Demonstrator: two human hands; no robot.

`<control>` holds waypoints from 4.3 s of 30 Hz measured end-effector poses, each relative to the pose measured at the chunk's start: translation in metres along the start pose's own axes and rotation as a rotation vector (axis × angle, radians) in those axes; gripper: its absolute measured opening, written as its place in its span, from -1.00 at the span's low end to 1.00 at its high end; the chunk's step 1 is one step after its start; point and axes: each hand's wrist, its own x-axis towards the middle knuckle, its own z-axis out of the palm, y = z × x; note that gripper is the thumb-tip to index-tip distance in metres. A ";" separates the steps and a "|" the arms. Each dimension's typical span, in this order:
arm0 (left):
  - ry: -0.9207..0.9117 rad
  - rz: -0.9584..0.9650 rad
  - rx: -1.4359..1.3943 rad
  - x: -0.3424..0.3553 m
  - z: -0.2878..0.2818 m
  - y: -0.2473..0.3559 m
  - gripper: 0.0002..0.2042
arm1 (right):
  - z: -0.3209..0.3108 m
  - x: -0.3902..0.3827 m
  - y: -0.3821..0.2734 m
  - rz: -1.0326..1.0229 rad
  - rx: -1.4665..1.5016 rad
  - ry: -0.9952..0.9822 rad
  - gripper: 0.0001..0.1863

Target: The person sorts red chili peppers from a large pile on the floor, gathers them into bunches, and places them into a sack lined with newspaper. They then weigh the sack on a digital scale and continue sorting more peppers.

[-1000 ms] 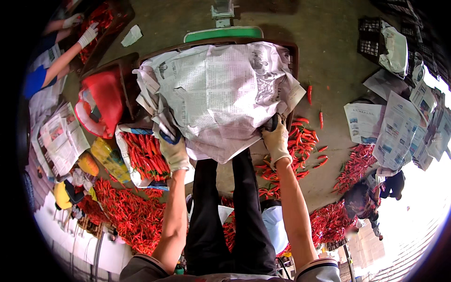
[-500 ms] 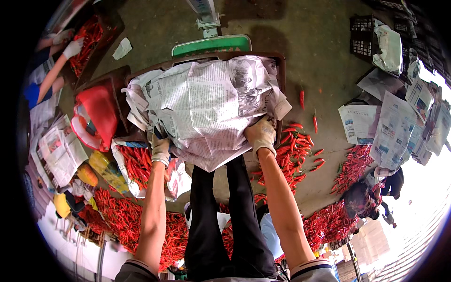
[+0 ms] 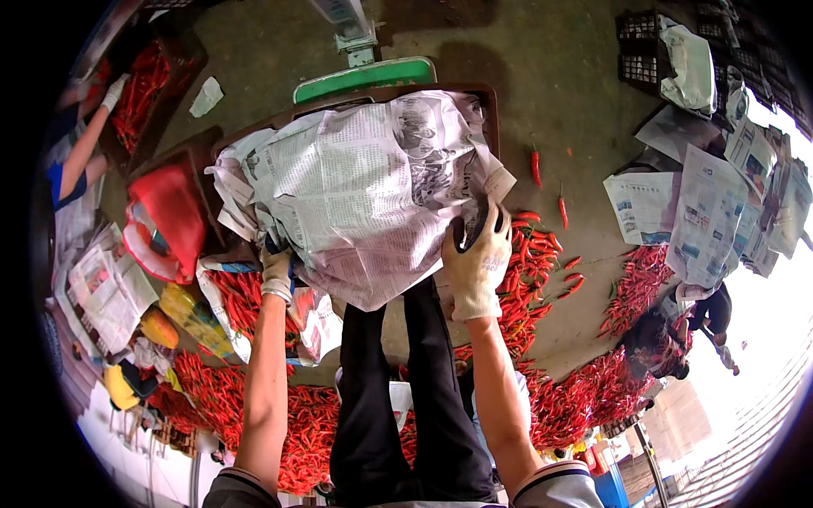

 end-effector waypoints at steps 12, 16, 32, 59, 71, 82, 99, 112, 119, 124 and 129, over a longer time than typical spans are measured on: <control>-0.089 -0.010 0.323 -0.052 -0.046 0.141 -0.44 | 0.047 0.047 0.026 -0.015 0.360 0.010 -0.36; 0.557 0.152 0.600 -0.047 -0.065 0.157 -0.34 | 0.010 0.027 0.017 -0.053 0.236 0.373 -0.45; 0.010 -0.215 -0.780 0.110 -0.120 0.013 -0.49 | 0.051 0.073 0.027 0.341 0.425 0.148 -0.55; -0.394 0.690 0.060 -0.428 -0.084 0.560 -0.66 | -0.449 -0.319 0.256 0.687 1.218 0.729 -0.69; -0.180 0.565 0.137 -0.287 -0.039 0.662 -0.74 | -0.472 -0.080 0.239 0.624 1.342 0.432 -0.64; 0.137 0.489 0.421 -0.177 0.027 0.851 -0.35 | -0.540 0.161 0.199 0.734 1.429 0.218 -0.75; -0.284 0.623 0.492 -0.116 0.400 1.041 -0.67 | -0.473 0.421 0.444 0.971 1.557 0.519 -0.74; -0.777 0.936 0.749 -0.085 0.645 1.118 -0.58 | -0.428 0.374 0.488 1.349 1.677 0.976 -0.76; -0.717 1.052 0.718 -0.034 0.708 1.143 -0.53 | -0.464 0.406 0.457 1.371 1.746 1.059 -0.80; -0.900 0.961 0.569 -0.042 0.751 1.172 -0.54 | -0.464 0.439 0.451 1.366 1.822 1.198 -0.80; -0.497 0.909 1.030 0.019 0.778 1.157 -0.46 | -0.401 0.478 0.476 1.596 1.483 0.917 -0.31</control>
